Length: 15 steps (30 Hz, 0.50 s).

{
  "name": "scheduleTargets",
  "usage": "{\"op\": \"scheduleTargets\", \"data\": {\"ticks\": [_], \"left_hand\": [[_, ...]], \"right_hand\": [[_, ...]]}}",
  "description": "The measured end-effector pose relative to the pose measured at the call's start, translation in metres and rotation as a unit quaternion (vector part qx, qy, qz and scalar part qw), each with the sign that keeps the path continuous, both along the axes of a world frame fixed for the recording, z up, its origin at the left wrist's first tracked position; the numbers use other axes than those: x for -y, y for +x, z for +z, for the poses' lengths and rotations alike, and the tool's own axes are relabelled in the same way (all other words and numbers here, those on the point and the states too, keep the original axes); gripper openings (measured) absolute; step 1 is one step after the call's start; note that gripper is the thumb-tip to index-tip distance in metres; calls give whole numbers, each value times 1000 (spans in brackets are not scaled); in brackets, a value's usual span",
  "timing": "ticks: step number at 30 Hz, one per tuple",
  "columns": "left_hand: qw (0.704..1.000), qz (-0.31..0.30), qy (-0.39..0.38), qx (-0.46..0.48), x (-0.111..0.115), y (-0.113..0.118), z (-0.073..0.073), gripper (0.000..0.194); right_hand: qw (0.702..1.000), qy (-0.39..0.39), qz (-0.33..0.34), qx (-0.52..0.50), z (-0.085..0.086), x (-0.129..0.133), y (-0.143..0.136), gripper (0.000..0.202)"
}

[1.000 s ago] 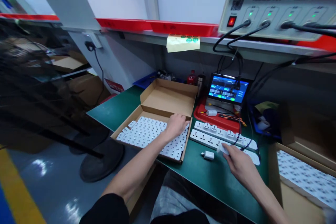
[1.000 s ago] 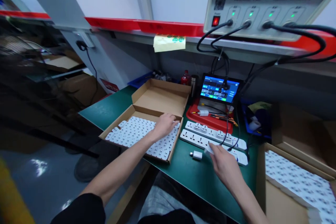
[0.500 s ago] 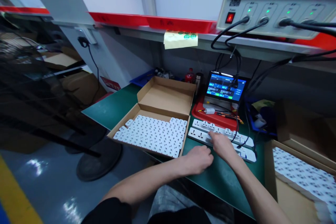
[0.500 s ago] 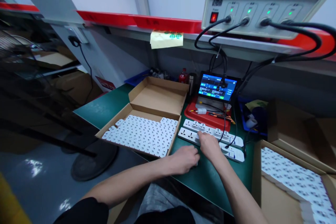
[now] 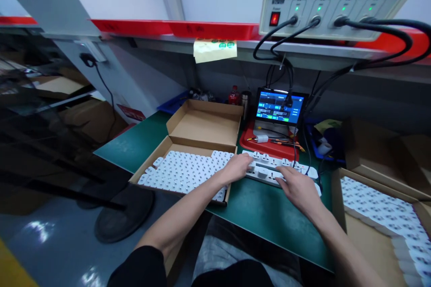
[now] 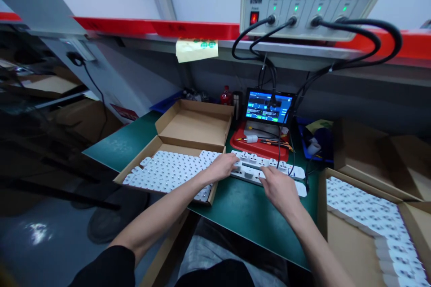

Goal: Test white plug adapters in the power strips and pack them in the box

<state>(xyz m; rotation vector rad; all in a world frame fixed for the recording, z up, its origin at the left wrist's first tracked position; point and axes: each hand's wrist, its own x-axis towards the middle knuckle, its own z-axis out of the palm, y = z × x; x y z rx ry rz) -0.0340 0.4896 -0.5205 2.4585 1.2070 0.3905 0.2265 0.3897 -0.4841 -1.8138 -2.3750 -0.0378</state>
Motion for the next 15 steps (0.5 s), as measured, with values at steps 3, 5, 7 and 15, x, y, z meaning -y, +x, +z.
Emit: {"op": "scheduleTargets", "data": {"ticks": [3,5,7,15], "left_hand": [[1000,-8,-6,17,-2,0,-2,17],[1000,-14,-10,15,0,1,-3,18],[1000,-21,-13,-1,2,3,-2,18],[995,-49,18,-84,5,19,13,6]], "right_hand": [[999,29,-17,-42,2,12,34,34],[997,39,-34,-64,4,19,54,36],[995,40,-56,-79,6,22,72,40],[974,-57,-88,-201,-16,0,103,37]]}}
